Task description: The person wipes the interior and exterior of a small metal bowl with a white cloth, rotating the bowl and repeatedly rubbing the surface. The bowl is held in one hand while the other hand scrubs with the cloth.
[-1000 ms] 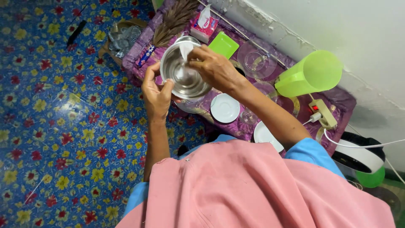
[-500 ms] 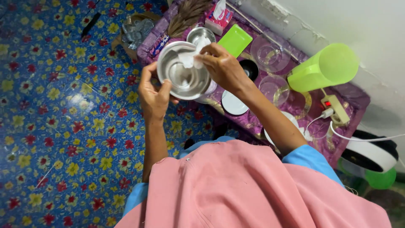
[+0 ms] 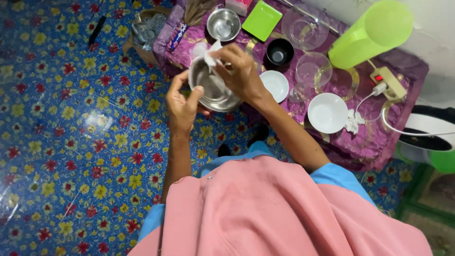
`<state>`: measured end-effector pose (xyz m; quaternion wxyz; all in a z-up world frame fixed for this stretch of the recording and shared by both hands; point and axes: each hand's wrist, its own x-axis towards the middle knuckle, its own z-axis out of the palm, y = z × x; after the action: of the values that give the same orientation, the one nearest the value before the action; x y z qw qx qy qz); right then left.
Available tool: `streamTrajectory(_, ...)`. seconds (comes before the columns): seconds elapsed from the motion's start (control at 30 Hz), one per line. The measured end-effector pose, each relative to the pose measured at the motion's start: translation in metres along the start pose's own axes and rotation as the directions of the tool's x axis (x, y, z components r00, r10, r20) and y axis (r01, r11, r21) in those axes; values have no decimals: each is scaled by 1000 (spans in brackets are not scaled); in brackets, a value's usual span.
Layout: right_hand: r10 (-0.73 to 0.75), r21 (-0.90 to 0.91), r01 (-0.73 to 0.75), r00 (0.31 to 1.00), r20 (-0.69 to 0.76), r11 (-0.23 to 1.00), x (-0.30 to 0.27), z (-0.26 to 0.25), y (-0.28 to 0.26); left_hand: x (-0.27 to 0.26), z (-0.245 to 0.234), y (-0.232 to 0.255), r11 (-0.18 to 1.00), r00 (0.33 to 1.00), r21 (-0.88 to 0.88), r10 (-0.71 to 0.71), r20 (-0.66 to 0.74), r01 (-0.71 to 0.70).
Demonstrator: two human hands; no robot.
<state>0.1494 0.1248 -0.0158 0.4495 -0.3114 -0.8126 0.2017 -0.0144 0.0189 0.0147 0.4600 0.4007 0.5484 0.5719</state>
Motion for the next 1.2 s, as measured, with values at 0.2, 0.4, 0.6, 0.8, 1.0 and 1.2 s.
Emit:
streamTrajectory(0.2,-88,138,92,995,-38,986,-6,7,-28,-15,12,2,994,993,-68,89,80,-84)
streamTrajectory(0.4,-195,-44,194,981,-15,980,-17,2,-35,-34,21,11,981,983,-74,181,17,-180)
streamTrajectory(0.6,-9,-136,13,999,34,991,-49,-53,-19,-48,30,-14,962,983,-202,181,-28,-183)
streamTrajectory(0.8,56,119,-73,989,134,990,-78,-80,-58,-94,76,-12,979,990,-156,139,38,-132)
streamTrajectory(1.0,152,174,-219,931,332,960,-130,-121,-84,-118,78,-27,968,985,-184,175,0,-172)
streamTrajectory(1.2,7,-55,7,966,259,998,-139,-139,-67,-160,103,-24,992,993,-90,98,62,-93)
